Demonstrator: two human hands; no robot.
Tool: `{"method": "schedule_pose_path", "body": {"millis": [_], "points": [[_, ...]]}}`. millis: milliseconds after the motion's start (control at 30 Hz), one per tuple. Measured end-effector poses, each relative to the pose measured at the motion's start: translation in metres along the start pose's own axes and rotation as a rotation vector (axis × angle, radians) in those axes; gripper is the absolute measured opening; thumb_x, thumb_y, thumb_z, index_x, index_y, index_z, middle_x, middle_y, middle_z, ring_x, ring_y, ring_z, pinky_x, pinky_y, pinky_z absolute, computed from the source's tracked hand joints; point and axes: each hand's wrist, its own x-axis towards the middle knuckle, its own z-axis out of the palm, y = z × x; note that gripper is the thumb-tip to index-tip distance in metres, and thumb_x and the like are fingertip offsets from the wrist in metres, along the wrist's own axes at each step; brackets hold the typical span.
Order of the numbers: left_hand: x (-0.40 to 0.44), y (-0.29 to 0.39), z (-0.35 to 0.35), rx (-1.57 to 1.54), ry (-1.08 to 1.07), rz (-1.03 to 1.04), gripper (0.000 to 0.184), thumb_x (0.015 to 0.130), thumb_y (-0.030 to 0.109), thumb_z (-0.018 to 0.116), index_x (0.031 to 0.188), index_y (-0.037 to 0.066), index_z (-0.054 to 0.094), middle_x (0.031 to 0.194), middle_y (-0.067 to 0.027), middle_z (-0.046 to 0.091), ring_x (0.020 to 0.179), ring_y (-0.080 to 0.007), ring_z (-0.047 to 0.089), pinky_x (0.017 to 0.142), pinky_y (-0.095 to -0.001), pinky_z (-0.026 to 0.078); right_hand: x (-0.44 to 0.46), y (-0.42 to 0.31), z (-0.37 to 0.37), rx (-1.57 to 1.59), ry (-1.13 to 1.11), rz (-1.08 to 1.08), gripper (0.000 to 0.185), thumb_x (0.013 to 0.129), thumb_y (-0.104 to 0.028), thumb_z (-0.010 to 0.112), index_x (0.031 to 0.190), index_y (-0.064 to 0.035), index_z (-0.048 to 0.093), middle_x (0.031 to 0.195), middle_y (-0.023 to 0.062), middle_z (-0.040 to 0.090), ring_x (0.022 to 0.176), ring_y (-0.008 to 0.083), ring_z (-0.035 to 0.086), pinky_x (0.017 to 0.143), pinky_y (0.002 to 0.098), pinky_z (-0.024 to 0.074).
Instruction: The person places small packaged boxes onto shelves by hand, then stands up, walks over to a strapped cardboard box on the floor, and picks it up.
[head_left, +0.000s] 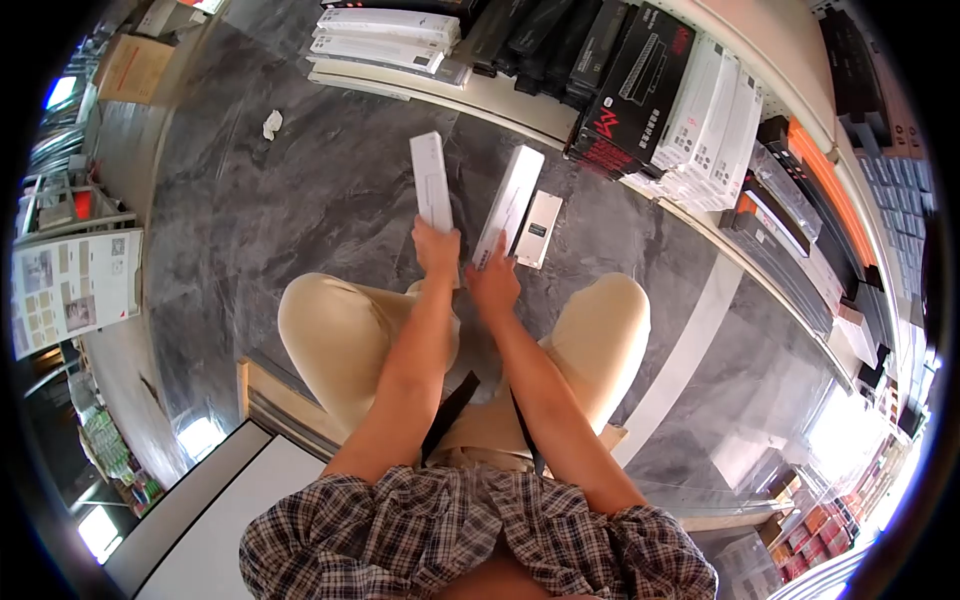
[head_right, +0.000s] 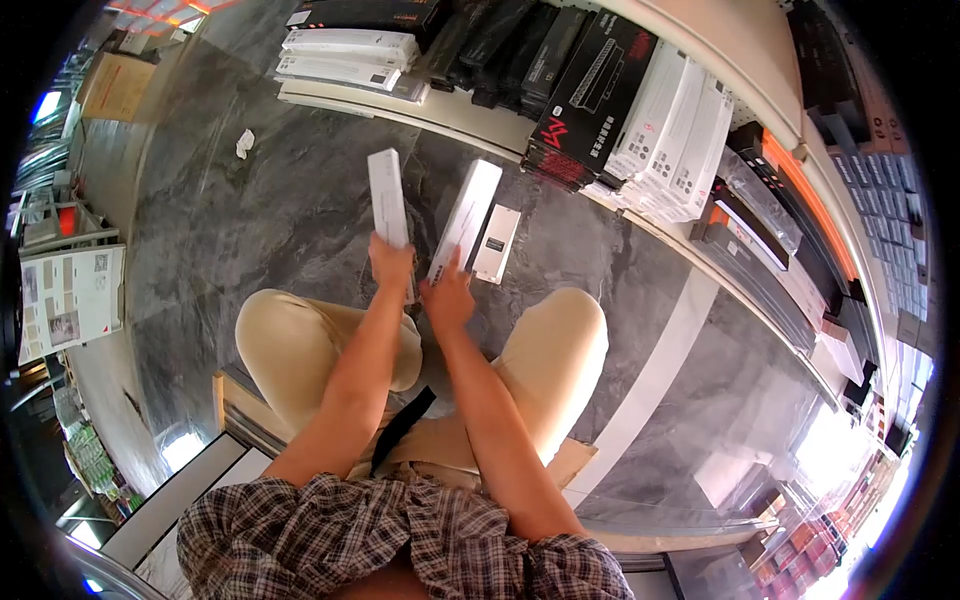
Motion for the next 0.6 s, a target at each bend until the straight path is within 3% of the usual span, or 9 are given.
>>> {"method": "schedule_pose_path", "body": {"millis": [33, 200, 300, 367, 500, 600], "points": [[0.000, 0.010, -0.009, -0.006, 0.054, 0.000, 0.076, 0.067, 0.022, 0.070, 0.129, 0.001, 0.033, 0.118, -0.0205, 0.047, 0.108, -0.0381, 0.049, 0.090, -0.0456, 0.042, -0.001, -0.006, -0.012, 0.046, -0.069, 0.029, 0.087, 0.067, -0.035, 0.064, 0.141, -0.0190, 0.020, 0.099, 0.0220, 0.053, 0.079, 0.0396, 0.060, 0.067, 0.0477, 0.0491], [-0.012, 0.064, -0.060, -0.060, 0.088, 0.011, 0.072, 0.067, 0.021, 0.068, 0.127, 0.000, 0.034, 0.116, -0.0218, 0.048, 0.106, -0.0394, 0.050, 0.089, -0.0453, 0.043, -0.017, -0.033, -0.061, -0.018, -0.082, -0.113, 0.085, 0.068, -0.034, 0.064, 0.141, -0.0225, 0.021, 0.101, 0.0209, 0.053, 0.080, 0.0378, 0.061, 0.065, 0.0450, 0.0499], [-0.027, 0.093, -0.094, 0.008, 0.028, 0.167, 0.073, 0.067, 0.022, 0.067, 0.127, 0.000, 0.034, 0.114, -0.0222, 0.050, 0.106, -0.0393, 0.050, 0.089, -0.0449, 0.043, -0.032, -0.045, -0.120, 0.045, -0.025, -0.248, 0.081, 0.070, -0.036, 0.063, 0.140, -0.0243, 0.025, 0.099, 0.0156, 0.055, 0.081, 0.0336, 0.061, 0.065, 0.0429, 0.0502], [-0.052, 0.126, -0.130, 0.066, -0.163, 0.366, 0.074, 0.066, 0.023, 0.067, 0.128, 0.000, 0.033, 0.115, -0.0235, 0.051, 0.106, -0.0389, 0.051, 0.088, -0.0437, 0.044, -0.047, -0.047, -0.172, 0.073, 0.039, -0.304, 0.080, 0.069, -0.035, 0.064, 0.140, -0.0242, 0.026, 0.097, 0.0151, 0.056, 0.080, 0.0326, 0.061, 0.065, 0.0422, 0.0504], [-0.112, 0.191, -0.194, -0.061, -0.152, 0.703, 0.074, 0.067, 0.024, 0.068, 0.128, 0.000, 0.033, 0.114, -0.0247, 0.052, 0.104, -0.0384, 0.052, 0.086, -0.0418, 0.044, -0.080, -0.036, -0.291, 0.116, 0.134, -0.385, 0.075, 0.069, -0.031, 0.065, 0.137, -0.0238, 0.034, 0.094, 0.0143, 0.058, 0.074, 0.0294, 0.062, 0.067, 0.0393, 0.0511], [-0.151, 0.239, -0.228, -0.164, -0.323, 0.915, 0.067, 0.074, 0.018, 0.066, 0.131, 0.005, 0.033, 0.104, -0.0243, 0.058, 0.099, -0.0354, 0.058, 0.083, -0.0361, 0.044, -0.098, -0.032, -0.371, -0.024, 0.214, -0.464, 0.072, 0.069, -0.031, 0.064, 0.134, -0.0169, 0.037, 0.084, 0.0147, 0.060, 0.069, 0.0294, 0.062, 0.065, 0.0391, 0.0504]]}}
